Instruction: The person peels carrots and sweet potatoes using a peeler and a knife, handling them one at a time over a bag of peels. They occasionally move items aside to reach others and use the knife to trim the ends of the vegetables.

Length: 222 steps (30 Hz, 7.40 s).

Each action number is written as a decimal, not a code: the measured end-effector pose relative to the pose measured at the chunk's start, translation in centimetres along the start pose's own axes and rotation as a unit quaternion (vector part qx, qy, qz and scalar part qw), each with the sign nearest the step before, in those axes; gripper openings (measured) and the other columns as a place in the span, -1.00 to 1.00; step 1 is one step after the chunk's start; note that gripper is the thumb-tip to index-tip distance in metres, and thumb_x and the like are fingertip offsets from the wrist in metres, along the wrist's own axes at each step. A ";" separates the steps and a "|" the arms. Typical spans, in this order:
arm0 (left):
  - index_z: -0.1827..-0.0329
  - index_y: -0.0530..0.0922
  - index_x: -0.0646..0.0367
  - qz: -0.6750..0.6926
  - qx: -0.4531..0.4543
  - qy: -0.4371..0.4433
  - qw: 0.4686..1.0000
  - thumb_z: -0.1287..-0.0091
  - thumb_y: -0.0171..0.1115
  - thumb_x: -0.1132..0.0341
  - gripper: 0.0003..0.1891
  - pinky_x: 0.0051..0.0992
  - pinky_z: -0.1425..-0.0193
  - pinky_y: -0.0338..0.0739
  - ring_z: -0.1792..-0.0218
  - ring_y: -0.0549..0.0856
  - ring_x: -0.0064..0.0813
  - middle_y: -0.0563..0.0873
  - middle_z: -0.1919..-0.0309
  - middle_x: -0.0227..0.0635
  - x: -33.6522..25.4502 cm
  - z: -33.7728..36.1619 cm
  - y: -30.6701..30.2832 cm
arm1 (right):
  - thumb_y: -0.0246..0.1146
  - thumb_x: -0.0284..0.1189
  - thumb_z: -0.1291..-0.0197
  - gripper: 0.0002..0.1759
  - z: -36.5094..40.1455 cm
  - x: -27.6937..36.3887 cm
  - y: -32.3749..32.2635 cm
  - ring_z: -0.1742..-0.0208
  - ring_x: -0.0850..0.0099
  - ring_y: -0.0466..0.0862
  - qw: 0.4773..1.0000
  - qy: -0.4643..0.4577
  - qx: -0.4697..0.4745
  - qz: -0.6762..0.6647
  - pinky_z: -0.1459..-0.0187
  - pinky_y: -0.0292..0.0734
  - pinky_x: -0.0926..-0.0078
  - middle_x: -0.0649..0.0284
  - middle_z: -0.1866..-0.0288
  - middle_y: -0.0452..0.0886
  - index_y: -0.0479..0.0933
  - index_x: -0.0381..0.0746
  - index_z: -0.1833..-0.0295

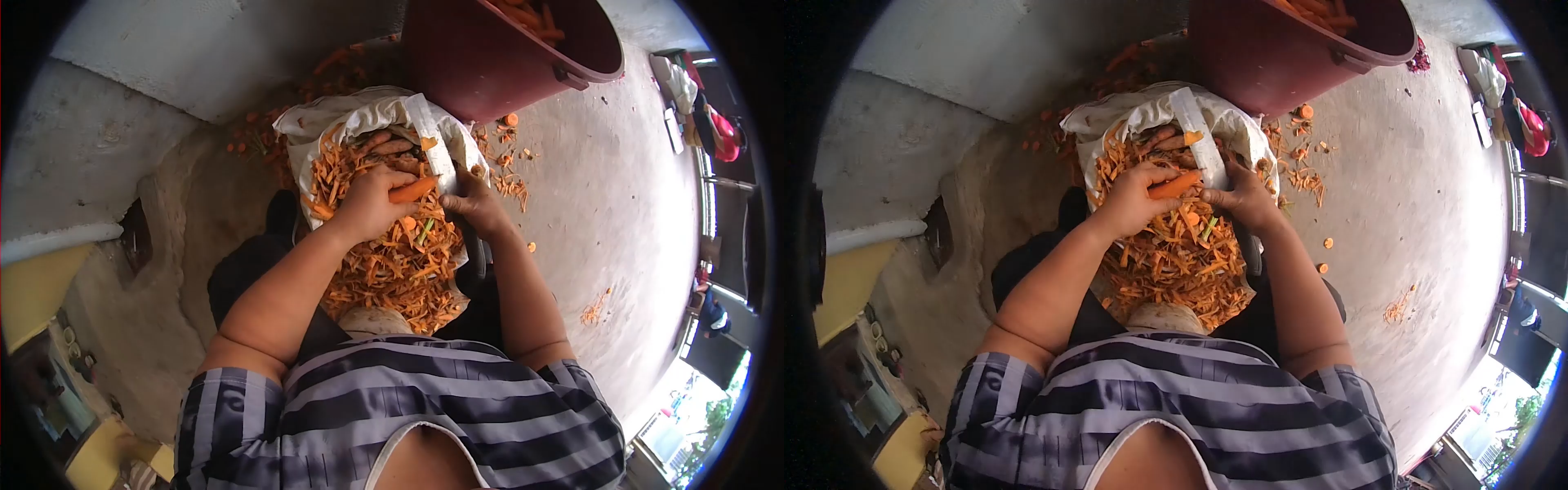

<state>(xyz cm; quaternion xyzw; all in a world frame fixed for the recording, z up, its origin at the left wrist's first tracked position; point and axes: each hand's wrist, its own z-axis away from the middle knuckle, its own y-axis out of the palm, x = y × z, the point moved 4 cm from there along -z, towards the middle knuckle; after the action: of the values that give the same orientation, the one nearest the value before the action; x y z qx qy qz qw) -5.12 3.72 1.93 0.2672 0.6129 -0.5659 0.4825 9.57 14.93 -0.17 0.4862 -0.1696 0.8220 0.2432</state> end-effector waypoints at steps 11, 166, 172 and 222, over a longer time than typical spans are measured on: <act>0.08 0.58 0.18 -0.019 0.023 0.073 0.997 0.10 0.36 0.46 -0.58 -0.45 0.19 0.42 0.33 0.54 -0.35 0.48 0.39 -0.29 -1.7 -0.6 0.6 | 0.45 -0.03 0.28 -0.22 -0.1 -0.3 0.8 0.52 0.60 0.39 0.992 0.059 0.058 -0.094 0.49 0.31 0.67 0.36 0.46 0.42 0.37 -0.35 0.04; 0.27 0.49 0.18 0.126 0.047 -0.055 0.989 -0.21 0.15 0.36 -0.89 -0.51 0.17 0.47 0.27 0.57 -0.54 0.59 0.36 -0.41 5.4 -5.6 -3.6 | 0.23 -0.28 -0.04 -0.70 -5.2 -3.3 -1.6 0.31 0.16 0.63 0.951 -0.084 -0.211 0.208 0.23 0.49 0.37 0.04 0.25 0.61 0.56 -0.29 0.22; 0.15 0.45 0.18 0.586 -0.059 -0.231 0.774 -0.35 -0.07 0.09 -0.68 -0.34 0.06 0.50 0.24 0.55 -0.44 0.52 0.24 -0.31 1.5 0.3 -3.1 | 0.00 -0.36 -0.25 -0.71 2.1 2.3 -1.7 0.35 0.37 0.58 0.949 -0.046 -0.167 -0.262 0.35 0.53 0.49 0.18 0.31 0.56 0.29 -0.32 0.00; 0.04 0.36 0.19 0.652 0.148 -0.349 0.657 -0.35 -0.06 0.17 -0.71 -0.58 0.45 0.46 0.40 0.52 -0.49 0.52 0.34 -0.27 0.0 1.7 6.5 | 0.33 -0.47 0.10 -0.82 -1.9 1.3 -7.4 0.50 0.53 0.48 0.916 -0.083 -0.340 -0.196 0.50 0.38 0.59 0.27 0.50 0.54 0.49 -0.27 0.38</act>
<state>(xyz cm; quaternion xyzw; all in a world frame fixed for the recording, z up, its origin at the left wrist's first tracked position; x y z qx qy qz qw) 1.05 3.48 -0.73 0.4493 -0.0236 -0.2413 0.8598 11.86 22.36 0.38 0.4644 -0.3601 0.6068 0.5352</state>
